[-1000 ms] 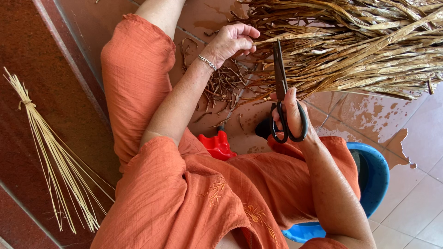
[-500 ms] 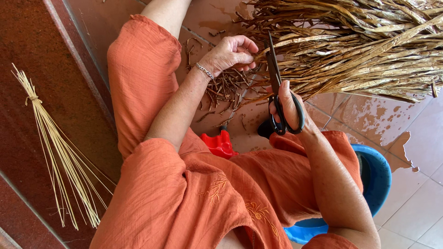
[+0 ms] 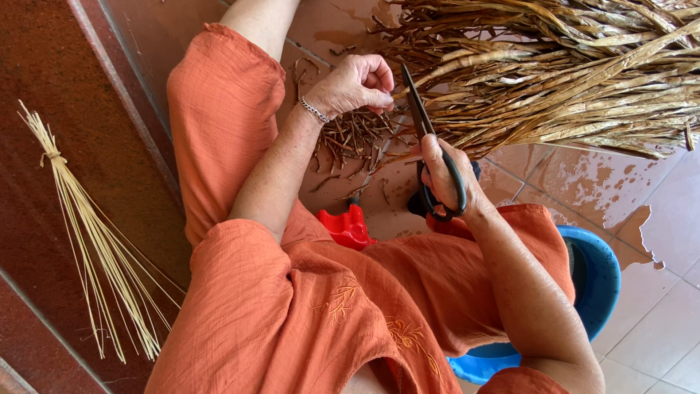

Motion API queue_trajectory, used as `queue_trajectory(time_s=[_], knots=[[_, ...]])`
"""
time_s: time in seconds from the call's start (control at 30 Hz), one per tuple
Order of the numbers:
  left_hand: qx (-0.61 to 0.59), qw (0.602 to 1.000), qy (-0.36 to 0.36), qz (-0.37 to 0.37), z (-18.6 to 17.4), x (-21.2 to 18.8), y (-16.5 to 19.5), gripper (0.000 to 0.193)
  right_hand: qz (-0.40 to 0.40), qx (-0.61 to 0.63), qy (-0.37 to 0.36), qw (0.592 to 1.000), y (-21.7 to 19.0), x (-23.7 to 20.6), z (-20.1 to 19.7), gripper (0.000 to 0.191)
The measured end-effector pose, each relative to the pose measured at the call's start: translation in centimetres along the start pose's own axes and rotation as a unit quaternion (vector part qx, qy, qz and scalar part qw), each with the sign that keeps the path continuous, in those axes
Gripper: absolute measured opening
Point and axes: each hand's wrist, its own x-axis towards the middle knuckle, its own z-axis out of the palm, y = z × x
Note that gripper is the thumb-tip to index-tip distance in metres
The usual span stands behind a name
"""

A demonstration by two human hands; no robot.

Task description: The person sits on a tiled floor and uses scissors to trim the ends of dried plant stalks. The cut pieces fall onto the floor beside a blue basin.

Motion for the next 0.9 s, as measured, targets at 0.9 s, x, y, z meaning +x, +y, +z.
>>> queue_trajectory(time_s=[0.9], knots=[[0.468, 0.843, 0.234, 0.127, 5.9, 9.5, -7.3, 0.024, 0.075, 0.203, 0.132, 0.967, 4.6, -1.9, -3.2, 0.078]])
